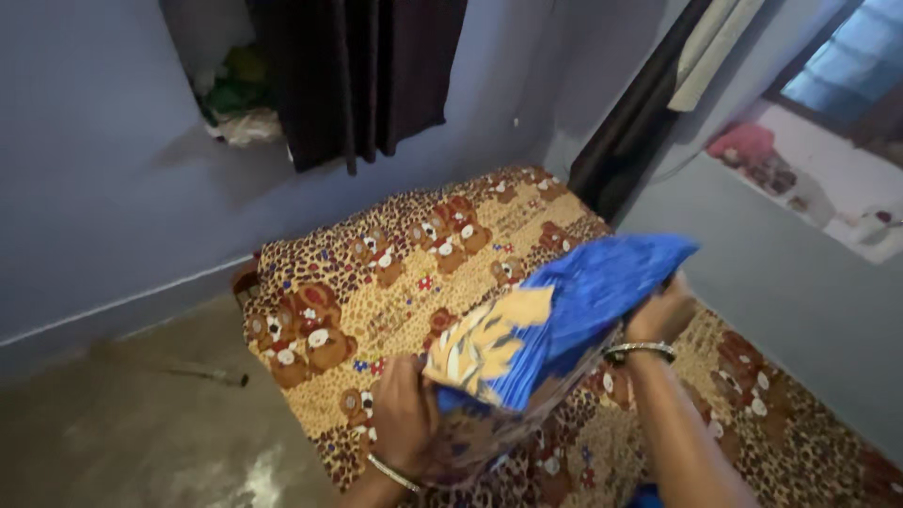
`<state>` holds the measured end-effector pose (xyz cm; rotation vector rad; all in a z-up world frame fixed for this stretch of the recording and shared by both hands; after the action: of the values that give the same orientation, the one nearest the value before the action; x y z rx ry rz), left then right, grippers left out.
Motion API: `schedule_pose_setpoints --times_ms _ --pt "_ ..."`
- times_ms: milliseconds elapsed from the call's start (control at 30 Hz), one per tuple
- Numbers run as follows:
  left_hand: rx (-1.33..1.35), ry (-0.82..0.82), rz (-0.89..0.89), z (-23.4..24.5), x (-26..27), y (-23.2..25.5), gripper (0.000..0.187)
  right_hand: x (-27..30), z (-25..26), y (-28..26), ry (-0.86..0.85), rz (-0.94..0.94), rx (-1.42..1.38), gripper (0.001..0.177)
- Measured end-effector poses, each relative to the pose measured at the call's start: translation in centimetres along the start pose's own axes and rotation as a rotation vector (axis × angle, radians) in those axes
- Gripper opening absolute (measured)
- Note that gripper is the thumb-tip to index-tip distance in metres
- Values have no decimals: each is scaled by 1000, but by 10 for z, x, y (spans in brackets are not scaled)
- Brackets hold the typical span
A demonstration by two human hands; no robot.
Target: The person puts pillowcases onto pillows by hand, smoothing the fabric over the pillows and arranging them on a bed.
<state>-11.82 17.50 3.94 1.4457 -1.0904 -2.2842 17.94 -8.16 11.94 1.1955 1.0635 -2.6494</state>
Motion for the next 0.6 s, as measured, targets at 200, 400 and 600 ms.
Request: schedule_pose_setpoints --times_ms 200,400,600 --pt "25 -199 -144 11 17 32 28 6 -53 -14 -127 24 34 34" --pt "190 -281 484 -29 9 14 73 1 -63 -23 -377 64 163 47" --pt "301 -210 229 -53 -35 0 49 24 33 -147 -474 836 103 82"
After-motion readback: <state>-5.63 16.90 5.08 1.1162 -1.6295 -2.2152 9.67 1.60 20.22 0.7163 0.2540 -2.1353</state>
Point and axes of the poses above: each hand's wrist, its own x-axis away from the middle knuckle, its own z-axis out of the back of the hand, y = z × x, the point moved 7 cm from there along -x, towards the middle knuckle, and after that the axes turned 8 degrees about x, right-handed, at the moved point
